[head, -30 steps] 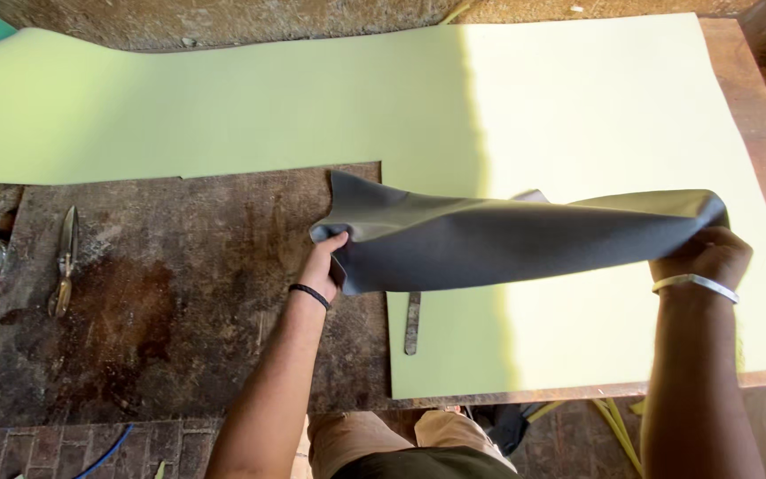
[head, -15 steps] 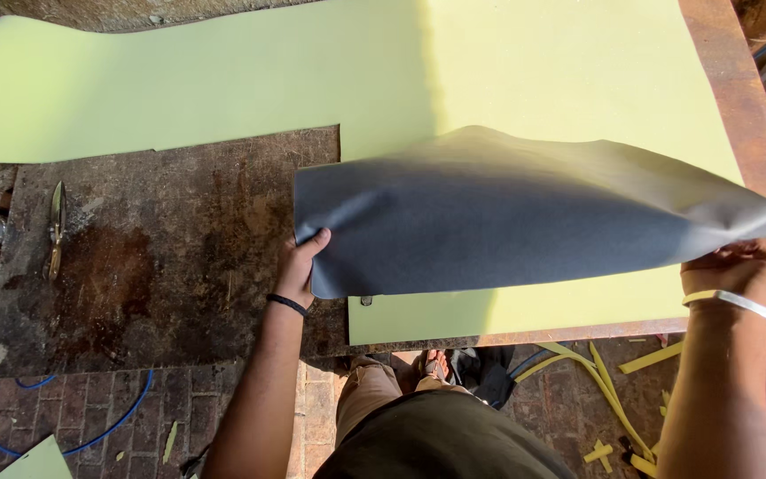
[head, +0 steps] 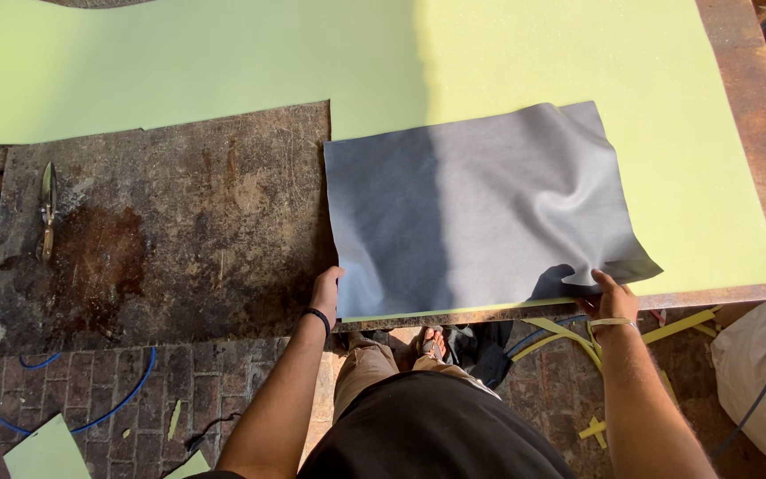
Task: The person sprays adhesive onto a dark gray fabric sheet, places it onto a light green foam sheet, and smooths it down. They repeat this process with additional sheets, using a spray gun, ruler, and scissors to align and cut the materials.
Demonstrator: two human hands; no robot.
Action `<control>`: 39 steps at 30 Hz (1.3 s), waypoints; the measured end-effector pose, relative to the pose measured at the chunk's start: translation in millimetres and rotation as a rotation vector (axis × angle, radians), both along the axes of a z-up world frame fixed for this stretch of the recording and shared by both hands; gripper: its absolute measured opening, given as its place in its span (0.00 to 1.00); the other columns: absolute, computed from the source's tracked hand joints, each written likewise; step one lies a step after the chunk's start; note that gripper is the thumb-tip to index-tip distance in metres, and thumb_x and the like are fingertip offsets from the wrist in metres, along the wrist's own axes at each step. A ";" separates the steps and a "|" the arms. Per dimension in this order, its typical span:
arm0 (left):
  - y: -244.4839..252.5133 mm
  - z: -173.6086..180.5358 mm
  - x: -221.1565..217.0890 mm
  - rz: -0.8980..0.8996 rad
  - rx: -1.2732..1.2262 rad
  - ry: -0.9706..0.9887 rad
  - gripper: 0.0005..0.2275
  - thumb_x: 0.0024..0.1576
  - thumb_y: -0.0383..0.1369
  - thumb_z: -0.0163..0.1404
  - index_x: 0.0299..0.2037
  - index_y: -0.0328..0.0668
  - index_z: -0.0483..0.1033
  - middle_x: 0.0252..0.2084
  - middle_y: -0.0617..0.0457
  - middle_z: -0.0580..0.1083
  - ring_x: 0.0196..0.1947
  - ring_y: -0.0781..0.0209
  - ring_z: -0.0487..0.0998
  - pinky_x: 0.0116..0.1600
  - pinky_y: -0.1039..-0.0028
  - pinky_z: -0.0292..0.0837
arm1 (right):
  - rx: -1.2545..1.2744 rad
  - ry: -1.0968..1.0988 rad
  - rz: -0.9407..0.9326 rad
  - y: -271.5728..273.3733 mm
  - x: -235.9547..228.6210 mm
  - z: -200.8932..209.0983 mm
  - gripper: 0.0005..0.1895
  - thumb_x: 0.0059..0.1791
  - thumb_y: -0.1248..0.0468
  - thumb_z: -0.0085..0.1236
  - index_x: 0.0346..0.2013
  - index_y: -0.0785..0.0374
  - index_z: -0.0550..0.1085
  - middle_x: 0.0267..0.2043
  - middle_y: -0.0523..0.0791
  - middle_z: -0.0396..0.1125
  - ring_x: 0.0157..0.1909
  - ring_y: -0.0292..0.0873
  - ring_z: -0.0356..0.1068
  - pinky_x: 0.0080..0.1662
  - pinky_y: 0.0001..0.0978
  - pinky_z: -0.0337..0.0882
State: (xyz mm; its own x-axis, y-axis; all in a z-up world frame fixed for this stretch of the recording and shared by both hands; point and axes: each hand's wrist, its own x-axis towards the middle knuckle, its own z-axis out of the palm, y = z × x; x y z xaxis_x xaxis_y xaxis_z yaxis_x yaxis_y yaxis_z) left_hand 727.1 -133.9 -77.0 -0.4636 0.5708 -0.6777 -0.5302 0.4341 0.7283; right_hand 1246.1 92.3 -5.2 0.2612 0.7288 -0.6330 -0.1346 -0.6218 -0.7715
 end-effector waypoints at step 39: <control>-34.2 142.5 -139.7 -0.254 -0.641 0.835 0.12 0.56 0.24 0.56 0.48 0.48 0.82 0.49 0.50 0.81 0.49 0.53 0.80 0.54 0.62 0.75 | -0.190 0.046 0.278 -41.2 -96.9 -4.4 0.20 0.48 0.64 0.65 0.44 0.80 0.72 0.46 0.59 0.73 0.42 0.48 0.78 0.45 0.30 0.77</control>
